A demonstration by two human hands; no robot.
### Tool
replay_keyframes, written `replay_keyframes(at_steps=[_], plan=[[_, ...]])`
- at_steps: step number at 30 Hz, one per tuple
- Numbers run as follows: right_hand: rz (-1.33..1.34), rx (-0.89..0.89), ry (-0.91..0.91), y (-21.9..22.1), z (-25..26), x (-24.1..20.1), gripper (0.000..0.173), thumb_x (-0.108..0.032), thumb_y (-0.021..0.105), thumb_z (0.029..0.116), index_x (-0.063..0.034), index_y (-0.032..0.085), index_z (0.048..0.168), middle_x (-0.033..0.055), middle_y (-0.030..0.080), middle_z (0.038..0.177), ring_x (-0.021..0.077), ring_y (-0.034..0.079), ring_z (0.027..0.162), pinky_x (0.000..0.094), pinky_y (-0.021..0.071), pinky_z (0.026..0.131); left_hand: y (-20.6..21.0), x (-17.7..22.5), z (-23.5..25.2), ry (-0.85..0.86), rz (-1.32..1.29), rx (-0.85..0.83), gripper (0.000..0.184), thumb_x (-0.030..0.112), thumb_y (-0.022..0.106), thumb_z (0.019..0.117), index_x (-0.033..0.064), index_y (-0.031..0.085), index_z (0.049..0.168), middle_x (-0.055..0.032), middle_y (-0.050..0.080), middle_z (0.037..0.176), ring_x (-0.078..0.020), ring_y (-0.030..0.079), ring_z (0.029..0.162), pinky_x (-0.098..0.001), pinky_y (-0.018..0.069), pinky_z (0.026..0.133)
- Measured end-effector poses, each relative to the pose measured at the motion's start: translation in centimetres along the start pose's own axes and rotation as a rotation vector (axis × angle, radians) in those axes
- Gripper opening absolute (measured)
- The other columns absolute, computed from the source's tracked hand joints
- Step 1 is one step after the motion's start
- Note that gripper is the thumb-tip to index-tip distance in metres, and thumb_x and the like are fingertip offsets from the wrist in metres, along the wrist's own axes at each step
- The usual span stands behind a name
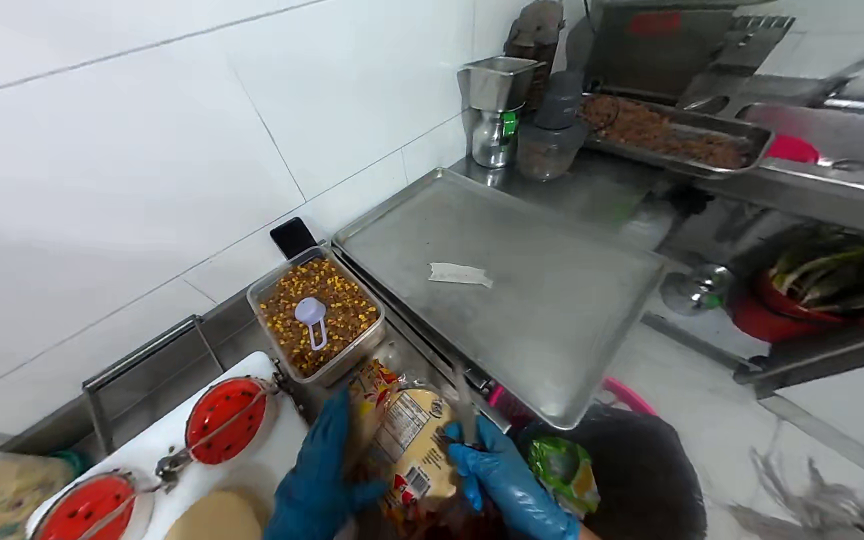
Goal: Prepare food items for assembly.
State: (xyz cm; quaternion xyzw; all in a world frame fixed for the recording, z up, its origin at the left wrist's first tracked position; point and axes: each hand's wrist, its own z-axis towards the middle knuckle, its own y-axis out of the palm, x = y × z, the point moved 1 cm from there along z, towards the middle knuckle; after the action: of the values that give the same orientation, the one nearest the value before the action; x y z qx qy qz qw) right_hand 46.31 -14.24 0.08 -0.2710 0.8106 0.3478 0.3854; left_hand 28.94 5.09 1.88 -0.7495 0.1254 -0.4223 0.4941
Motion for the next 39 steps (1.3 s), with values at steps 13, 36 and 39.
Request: replay_keyframes(at_steps=[13, 36, 39], plan=[[-0.304, -0.159, -0.024, 2.5, 1.0, -1.5, 0.018, -0.019, 0.056, 0.1041, -0.006, 0.055, 0.116, -0.0012, 0.059, 0.074, 0.0076, 0.055, 0.051, 0.0235, 0.0503, 0.049, -1.7, -1.1, 0.8, 0.301, 0.51, 0.232, 0.024, 0.018, 0.063, 0.0935, -0.0012, 0.076, 0.101, -0.0238, 0.072, 0.115, -0.0449, 0.068, 0.113, -0.0598, 0.0562, 0.087], [0.038, 0.169, -0.373, 8.0, 2.6, -7.1, 0.015, -0.01, 0.055, 0.1054, -0.0014, 0.057, 0.093, 0.0021, 0.053, 0.053, 0.0083, 0.05, 0.042, 0.0223, 0.0467, 0.043, -2.1, 3.2, -5.6, 0.324, -0.244, 0.407, 0.136, 0.091, 0.065, 0.0611, 0.0014, 0.032, 0.158, -0.0164, 0.045, 0.157, -0.0288, 0.045, 0.144, -0.0503, 0.0448, 0.113], [0.15, 0.18, -0.339, 9.2, 2.9, -7.2, 0.012, -0.01, 0.056, 0.1052, -0.0021, 0.054, 0.096, 0.0034, 0.053, 0.055, 0.0092, 0.051, 0.042, 0.0227, 0.0481, 0.042, 2.6, 2.9, -4.6, 0.292, -0.293, 0.654, 0.106, 0.064, 0.073, 0.0787, -0.004, 0.039, 0.152, -0.021, 0.057, 0.144, -0.0289, 0.061, 0.128, -0.0476, 0.054, 0.102]])
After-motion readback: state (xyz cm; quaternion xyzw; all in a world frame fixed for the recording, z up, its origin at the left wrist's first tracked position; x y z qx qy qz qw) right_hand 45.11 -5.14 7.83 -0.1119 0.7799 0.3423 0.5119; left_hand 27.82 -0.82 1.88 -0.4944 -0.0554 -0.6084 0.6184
